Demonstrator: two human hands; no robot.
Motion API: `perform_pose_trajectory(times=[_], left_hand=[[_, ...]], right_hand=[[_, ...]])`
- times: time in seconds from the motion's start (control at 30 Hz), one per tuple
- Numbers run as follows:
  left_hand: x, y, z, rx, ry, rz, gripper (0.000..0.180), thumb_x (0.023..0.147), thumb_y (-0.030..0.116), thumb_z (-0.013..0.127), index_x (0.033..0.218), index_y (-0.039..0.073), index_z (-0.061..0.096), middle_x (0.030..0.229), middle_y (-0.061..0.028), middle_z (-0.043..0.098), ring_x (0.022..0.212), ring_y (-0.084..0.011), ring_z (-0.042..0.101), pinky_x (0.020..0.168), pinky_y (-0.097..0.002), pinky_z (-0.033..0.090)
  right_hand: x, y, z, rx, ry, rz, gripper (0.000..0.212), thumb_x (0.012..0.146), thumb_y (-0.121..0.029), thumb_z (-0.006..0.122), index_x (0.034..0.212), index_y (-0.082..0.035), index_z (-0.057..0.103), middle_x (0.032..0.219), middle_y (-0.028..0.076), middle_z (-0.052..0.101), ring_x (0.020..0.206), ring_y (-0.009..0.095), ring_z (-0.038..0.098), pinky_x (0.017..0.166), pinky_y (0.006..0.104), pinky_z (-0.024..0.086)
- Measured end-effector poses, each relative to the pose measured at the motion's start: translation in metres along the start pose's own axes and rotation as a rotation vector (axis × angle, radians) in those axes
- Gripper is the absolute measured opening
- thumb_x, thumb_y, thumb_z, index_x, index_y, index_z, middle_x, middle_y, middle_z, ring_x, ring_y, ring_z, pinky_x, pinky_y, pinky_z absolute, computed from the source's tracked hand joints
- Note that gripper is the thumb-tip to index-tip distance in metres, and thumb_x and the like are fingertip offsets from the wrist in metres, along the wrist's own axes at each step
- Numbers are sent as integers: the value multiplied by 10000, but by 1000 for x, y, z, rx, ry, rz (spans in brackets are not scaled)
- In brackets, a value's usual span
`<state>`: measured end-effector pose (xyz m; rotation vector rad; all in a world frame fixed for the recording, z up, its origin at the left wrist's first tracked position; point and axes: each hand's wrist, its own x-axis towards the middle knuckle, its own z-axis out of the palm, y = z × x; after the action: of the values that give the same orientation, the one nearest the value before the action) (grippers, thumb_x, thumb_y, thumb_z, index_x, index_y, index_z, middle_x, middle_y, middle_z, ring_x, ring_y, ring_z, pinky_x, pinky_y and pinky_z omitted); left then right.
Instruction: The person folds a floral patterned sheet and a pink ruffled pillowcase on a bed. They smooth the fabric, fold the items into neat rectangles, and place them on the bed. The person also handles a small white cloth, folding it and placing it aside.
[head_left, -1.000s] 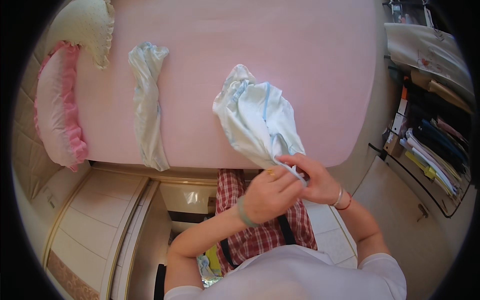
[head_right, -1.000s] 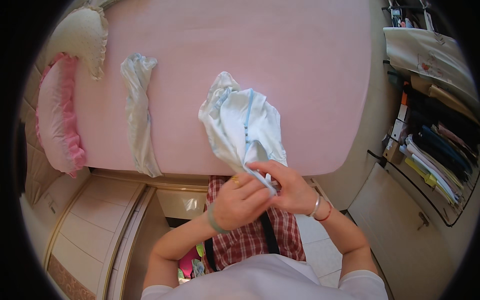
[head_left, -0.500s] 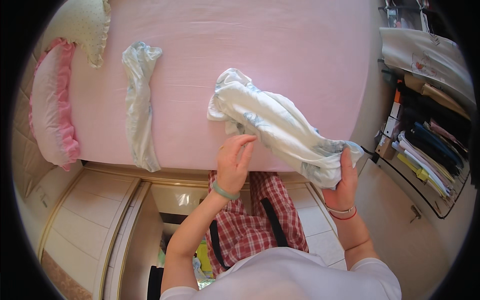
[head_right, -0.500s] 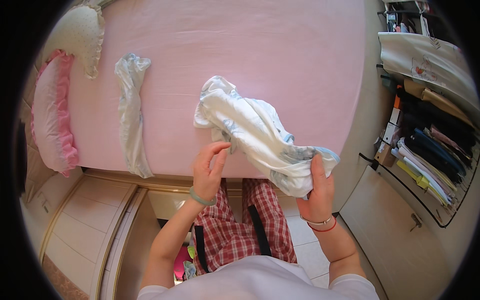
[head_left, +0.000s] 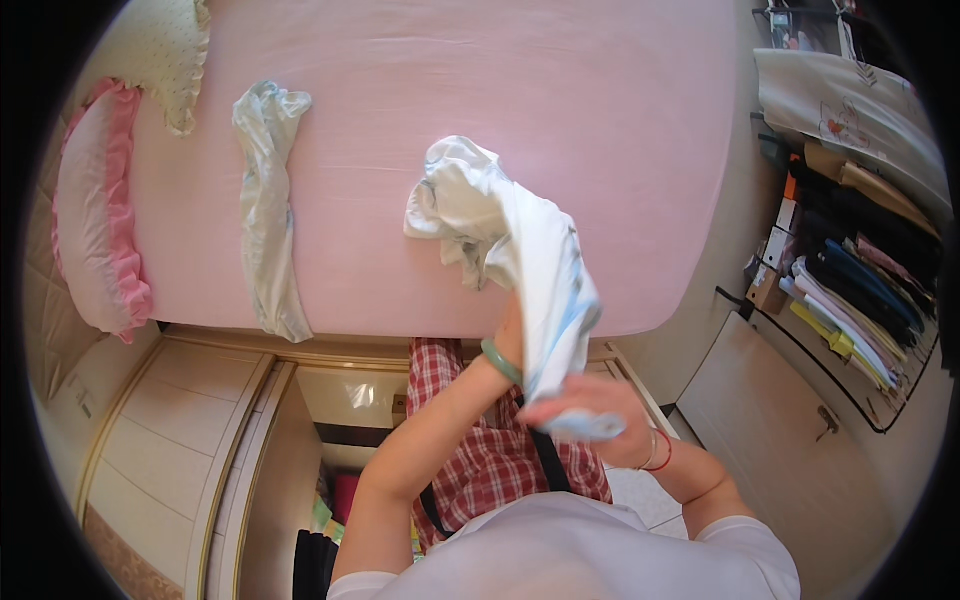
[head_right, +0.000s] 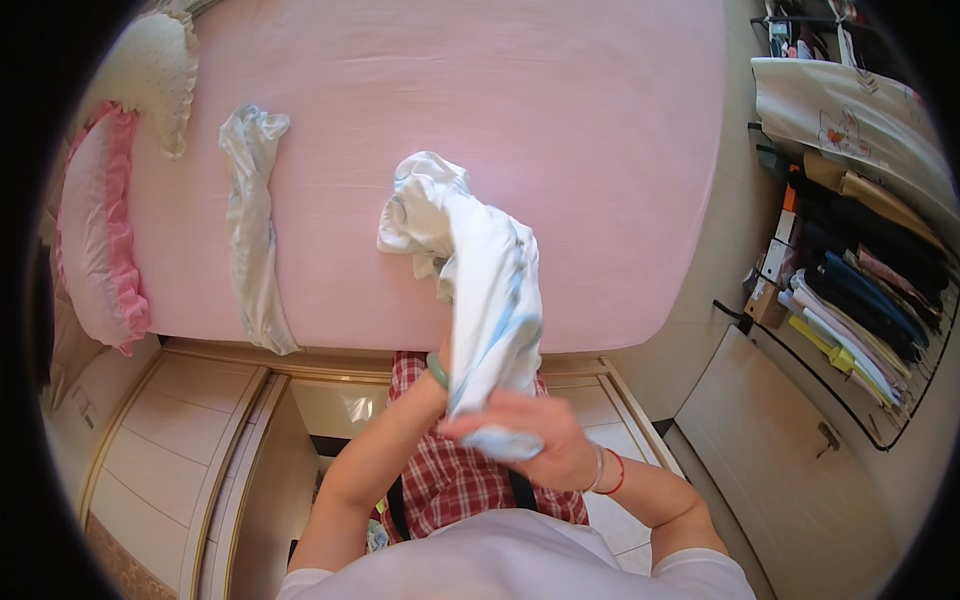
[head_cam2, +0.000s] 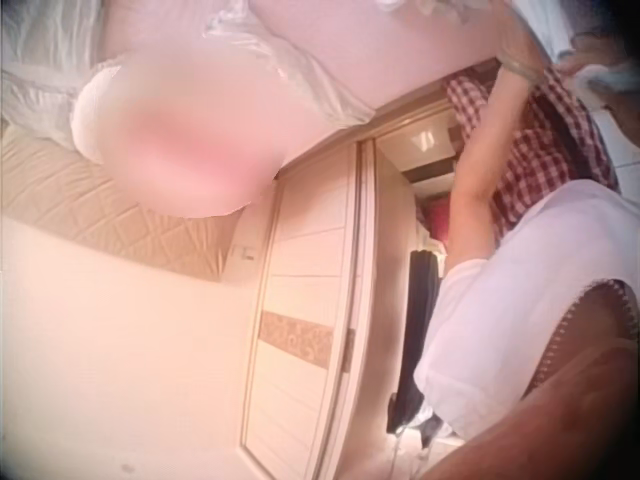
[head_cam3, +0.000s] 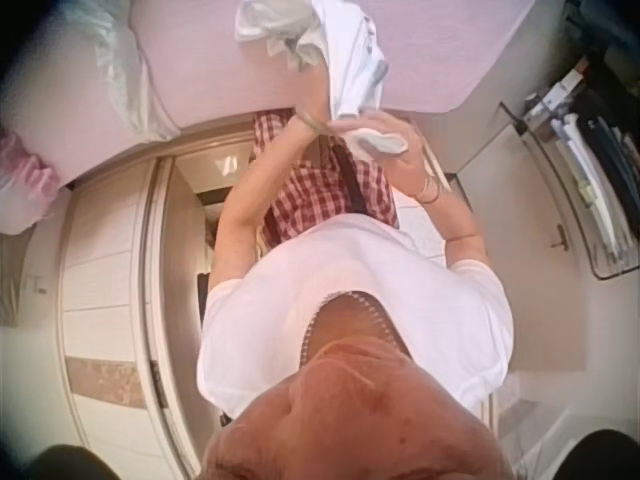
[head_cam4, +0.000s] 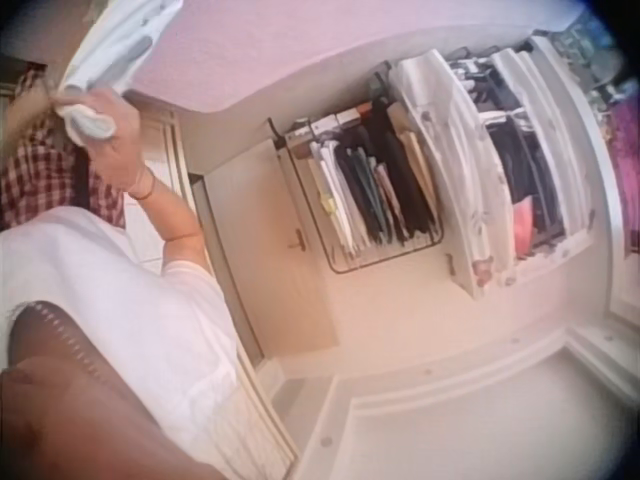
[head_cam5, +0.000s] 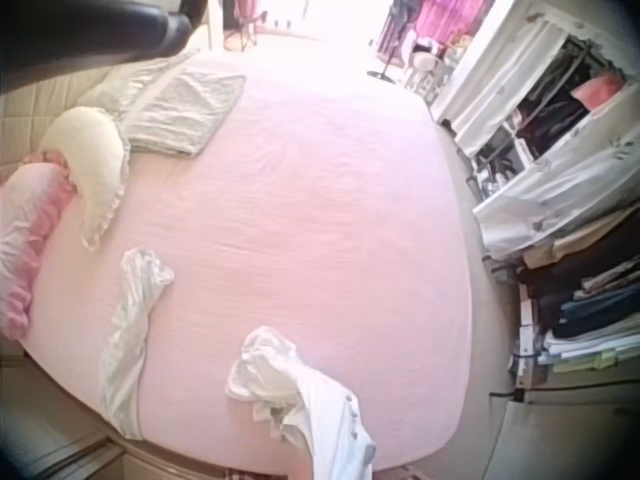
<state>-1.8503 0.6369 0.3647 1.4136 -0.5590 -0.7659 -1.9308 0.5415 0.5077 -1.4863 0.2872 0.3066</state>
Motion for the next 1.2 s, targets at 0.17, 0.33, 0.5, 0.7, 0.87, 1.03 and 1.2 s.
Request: perform_pose_trajectory(times=[0.17, 0.33, 0.5, 0.7, 0.87, 1.03, 1.2], left_hand=[[10, -34, -38, -274, 34, -261, 414, 909, 82, 538, 1305, -19, 468, 1308, -170, 521, 1195, -297, 504, 1006, -362, 395], [-61, -26, -87, -257, 69, -501, 443, 903, 85, 548, 1324, -19, 458, 1325, -169, 513, 1206, -294, 498, 1014, -358, 392], [-119, 43, -130, -85, -234, -927, 448, 898, 112, 583, 1319, -9, 488, 1340, -136, 514, 1240, -222, 473, 1044, -330, 366], [-139, 79, -180, -135, -445, -1223, 501, 874, 109, 626, 1345, 30, 473, 1355, -71, 504, 1209, -192, 480, 988, -352, 394], [-118, 91, -185, 956, -321, -788, 734, 753, 123, 714, 1409, 74, 389, 1462, -147, 363, 1187, -299, 515, 923, -404, 449], [-87, 104, -110, 483, -416, -208, 611, 717, 212, 705, 1295, 102, 537, 1404, -166, 426, 1066, -334, 583, 825, -361, 495], [-105, 88, -106, 343, -233, -86, 337, 708, 153, 685, 1038, 85, 672, 1066, -117, 646, 881, -313, 630, 761, -359, 498]], right_hand=[[-4, -1, 24, 177, -233, -36, 621, 641, 87, 560, 1221, -127, 625, 817, 70, 550, 708, 244, 564, 638, 293, 484], [1, 18, 1, -147, 236, -86, 370, 808, 1, 603, 1154, -113, 668, 725, 81, 526, 589, 234, 524, 574, 282, 455], [11, 33, -16, -257, 452, -81, 304, 823, 23, 607, 1113, -45, 670, 692, 73, 549, 579, 164, 513, 547, 247, 422], [19, 12, 0, -400, 226, -323, 372, 690, -17, 663, 1058, -64, 682, 689, 6, 558, 557, 172, 553, 453, 289, 421], [28, 21, 40, -516, 69, -542, 385, 694, -49, 643, 1078, -41, 662, 717, 16, 539, 561, 156, 547, 461, 268, 427], [36, 19, 72, -477, -27, -590, 371, 717, -61, 657, 1087, -44, 653, 739, 14, 533, 631, 161, 562, 509, 279, 460], [45, 18, 44, 44, 43, -328, 290, 810, -82, 685, 1092, -33, 644, 981, 94, 633, 899, 247, 613, 792, 316, 493]])
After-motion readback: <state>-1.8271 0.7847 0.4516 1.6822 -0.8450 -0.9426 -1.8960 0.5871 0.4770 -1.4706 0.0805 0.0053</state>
